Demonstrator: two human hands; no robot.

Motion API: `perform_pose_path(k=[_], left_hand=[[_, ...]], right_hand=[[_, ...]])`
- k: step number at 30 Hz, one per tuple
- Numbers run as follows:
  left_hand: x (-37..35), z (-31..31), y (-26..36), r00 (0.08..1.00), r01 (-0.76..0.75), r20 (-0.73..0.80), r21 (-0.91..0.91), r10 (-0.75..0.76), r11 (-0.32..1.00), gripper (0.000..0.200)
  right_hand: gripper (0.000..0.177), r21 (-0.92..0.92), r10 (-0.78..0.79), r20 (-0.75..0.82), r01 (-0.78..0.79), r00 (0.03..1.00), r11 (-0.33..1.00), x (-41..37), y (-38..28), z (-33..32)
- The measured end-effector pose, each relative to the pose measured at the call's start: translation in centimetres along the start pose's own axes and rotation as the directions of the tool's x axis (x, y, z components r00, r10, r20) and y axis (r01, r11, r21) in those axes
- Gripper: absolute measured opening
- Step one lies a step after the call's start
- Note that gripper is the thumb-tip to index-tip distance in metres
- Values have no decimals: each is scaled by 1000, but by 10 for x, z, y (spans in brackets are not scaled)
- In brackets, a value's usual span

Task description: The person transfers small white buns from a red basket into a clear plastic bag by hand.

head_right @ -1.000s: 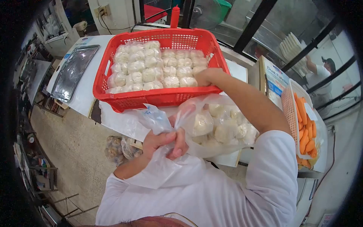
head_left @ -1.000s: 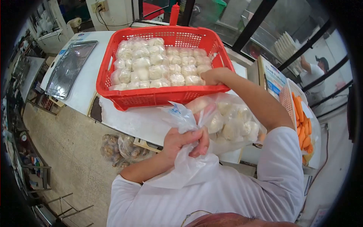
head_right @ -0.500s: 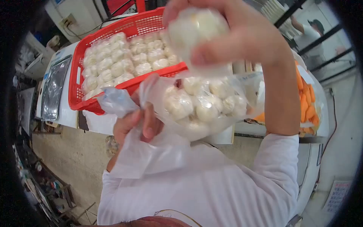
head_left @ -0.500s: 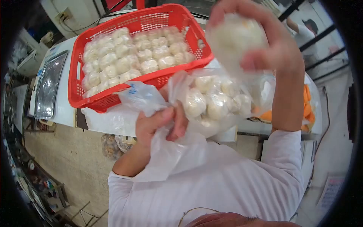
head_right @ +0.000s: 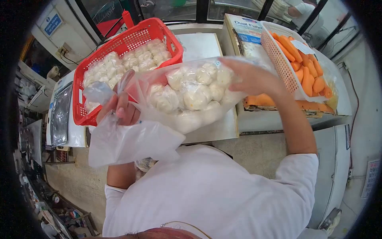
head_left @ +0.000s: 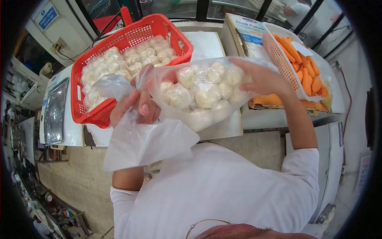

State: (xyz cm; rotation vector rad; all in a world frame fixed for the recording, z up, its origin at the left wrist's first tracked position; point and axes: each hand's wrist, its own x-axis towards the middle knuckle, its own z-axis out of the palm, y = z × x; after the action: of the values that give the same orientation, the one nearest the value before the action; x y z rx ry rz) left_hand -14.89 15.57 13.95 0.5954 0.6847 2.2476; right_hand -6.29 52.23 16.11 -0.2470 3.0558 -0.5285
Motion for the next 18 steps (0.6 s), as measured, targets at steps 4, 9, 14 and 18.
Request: perform_pose_path(k=[4, 9, 14, 18], left_hand=[[6, 16, 6, 997, 33, -68, -43, -36, 999, 39], [24, 23, 36, 992, 99, -72, -96, -106, 991, 40], [19, 24, 62, 997, 66, 19, 182, -71, 981, 35], [20, 28, 57, 979, 119, -199, 342, -52, 932, 32]], right_hand=[[48, -97, 129, -122, -141, 984, 985, -12, -14, -29], [36, -280, 138, -269, -214, 953, 936, 11, -5, -52], [29, -248, 32, -427, -151, 904, 957, 22, 0, -67], [27, -298, -19, -374, -101, 927, 949, 37, 21, -54]])
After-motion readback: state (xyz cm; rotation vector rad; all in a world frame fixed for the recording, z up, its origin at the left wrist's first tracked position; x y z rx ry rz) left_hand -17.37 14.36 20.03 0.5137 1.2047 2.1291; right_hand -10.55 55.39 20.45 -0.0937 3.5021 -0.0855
